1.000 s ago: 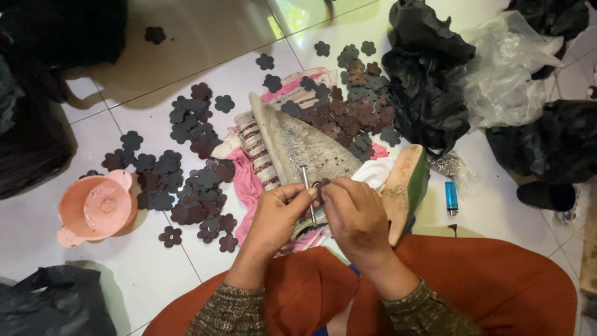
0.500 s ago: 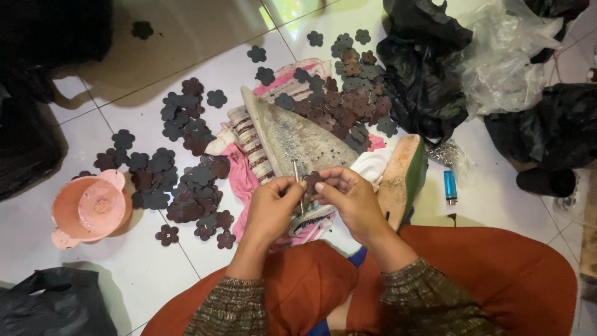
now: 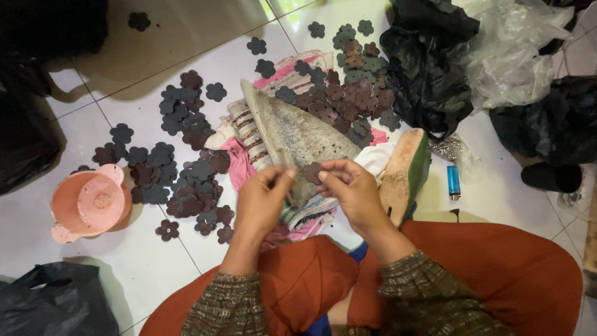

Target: The person sits on the floor and repeatedly picks up small dark flower-shaped pieces, places them on a cloth-covered board, and presses them with a green handheld tool. The person also uses a metal rod to adjust the pieces and occasionally dips the rod into a pink bowl.

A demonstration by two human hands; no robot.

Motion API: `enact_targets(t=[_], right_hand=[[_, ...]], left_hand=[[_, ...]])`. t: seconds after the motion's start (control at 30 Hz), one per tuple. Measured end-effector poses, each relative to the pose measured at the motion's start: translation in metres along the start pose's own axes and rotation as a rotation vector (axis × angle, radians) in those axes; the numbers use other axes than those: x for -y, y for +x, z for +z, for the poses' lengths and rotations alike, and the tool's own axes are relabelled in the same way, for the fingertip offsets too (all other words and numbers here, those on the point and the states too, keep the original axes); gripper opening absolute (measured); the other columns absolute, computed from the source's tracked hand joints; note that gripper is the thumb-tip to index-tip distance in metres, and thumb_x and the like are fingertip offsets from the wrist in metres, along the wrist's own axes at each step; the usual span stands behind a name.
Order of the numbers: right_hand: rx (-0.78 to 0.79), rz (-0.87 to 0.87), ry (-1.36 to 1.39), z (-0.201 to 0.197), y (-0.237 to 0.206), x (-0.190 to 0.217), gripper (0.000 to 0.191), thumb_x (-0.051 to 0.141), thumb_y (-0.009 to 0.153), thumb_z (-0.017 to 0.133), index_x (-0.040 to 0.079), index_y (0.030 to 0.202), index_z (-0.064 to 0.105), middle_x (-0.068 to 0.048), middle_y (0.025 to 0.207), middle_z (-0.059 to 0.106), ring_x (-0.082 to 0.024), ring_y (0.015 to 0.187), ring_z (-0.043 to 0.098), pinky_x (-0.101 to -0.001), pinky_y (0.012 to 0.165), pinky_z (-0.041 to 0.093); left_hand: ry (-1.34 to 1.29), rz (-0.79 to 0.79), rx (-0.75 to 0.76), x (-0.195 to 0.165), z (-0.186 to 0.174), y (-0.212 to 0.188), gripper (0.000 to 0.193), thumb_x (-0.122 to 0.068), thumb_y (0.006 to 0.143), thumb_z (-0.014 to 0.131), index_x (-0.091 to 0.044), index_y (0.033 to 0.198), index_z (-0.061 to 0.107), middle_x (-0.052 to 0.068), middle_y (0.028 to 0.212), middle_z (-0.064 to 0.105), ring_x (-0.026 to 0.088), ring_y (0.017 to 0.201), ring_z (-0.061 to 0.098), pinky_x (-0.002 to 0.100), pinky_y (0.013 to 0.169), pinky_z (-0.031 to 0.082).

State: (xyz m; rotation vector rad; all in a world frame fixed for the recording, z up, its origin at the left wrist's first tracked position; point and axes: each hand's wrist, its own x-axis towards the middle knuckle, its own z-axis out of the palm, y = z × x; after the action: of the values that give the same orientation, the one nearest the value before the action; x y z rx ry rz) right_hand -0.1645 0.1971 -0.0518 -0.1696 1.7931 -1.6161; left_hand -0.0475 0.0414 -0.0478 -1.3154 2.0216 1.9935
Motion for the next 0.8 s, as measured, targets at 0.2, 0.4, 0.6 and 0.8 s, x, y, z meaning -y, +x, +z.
enact_targets(t=[0.2,0.4,0.6,0.8], right_hand=[[0.028,-0.142,-0.246,0.016,0.005,-0.013,0.021,0.008,0.092,0.069,-0.001,0.112,0.07,-0.008,0.098,0.076,-0.013,0.088,0.072,-0.0279,0.08,0.059],[-0.16,-0.328,-0.583,0.014,0.0,-0.013,0.024,0.006,0.09,0.07,0.004,0.113,0.074,-0.011,0.108,0.068,-0.016,0.093,0.071,-0.0278,0.082,0.057],[-0.126,-0.293,-0.65,0.013,0.0,-0.01,0.026,0.004,0.087,0.07,0.006,0.113,0.074,-0.01,0.108,0.065,-0.019,0.087,0.069,-0.0298,0.079,0.056],[-0.112,-0.241,-0.621,0.014,-0.003,-0.009,0.027,0.004,0.087,0.07,0.006,0.114,0.073,-0.01,0.11,0.064,-0.019,0.089,0.07,-0.0306,0.08,0.057]], left_hand=[[-0.378,0.316,-0.143,0.015,0.004,0.016,0.025,-0.014,0.094,0.072,-0.003,0.116,0.076,0.0,0.098,0.077,0.004,0.086,0.067,0.021,0.078,0.055],[-0.28,0.231,-0.023,0.037,0.021,0.029,0.024,-0.012,0.095,0.069,-0.002,0.117,0.075,0.001,0.094,0.076,0.005,0.081,0.064,0.022,0.074,0.053],[-0.358,0.264,0.012,0.039,0.029,0.032,0.023,-0.01,0.095,0.068,-0.003,0.116,0.074,-0.002,0.096,0.075,0.003,0.083,0.065,0.02,0.075,0.054],[-0.192,0.231,-0.053,0.032,0.028,0.023,0.021,-0.01,0.094,0.07,-0.005,0.114,0.075,-0.002,0.093,0.076,0.004,0.082,0.066,0.021,0.075,0.054]])
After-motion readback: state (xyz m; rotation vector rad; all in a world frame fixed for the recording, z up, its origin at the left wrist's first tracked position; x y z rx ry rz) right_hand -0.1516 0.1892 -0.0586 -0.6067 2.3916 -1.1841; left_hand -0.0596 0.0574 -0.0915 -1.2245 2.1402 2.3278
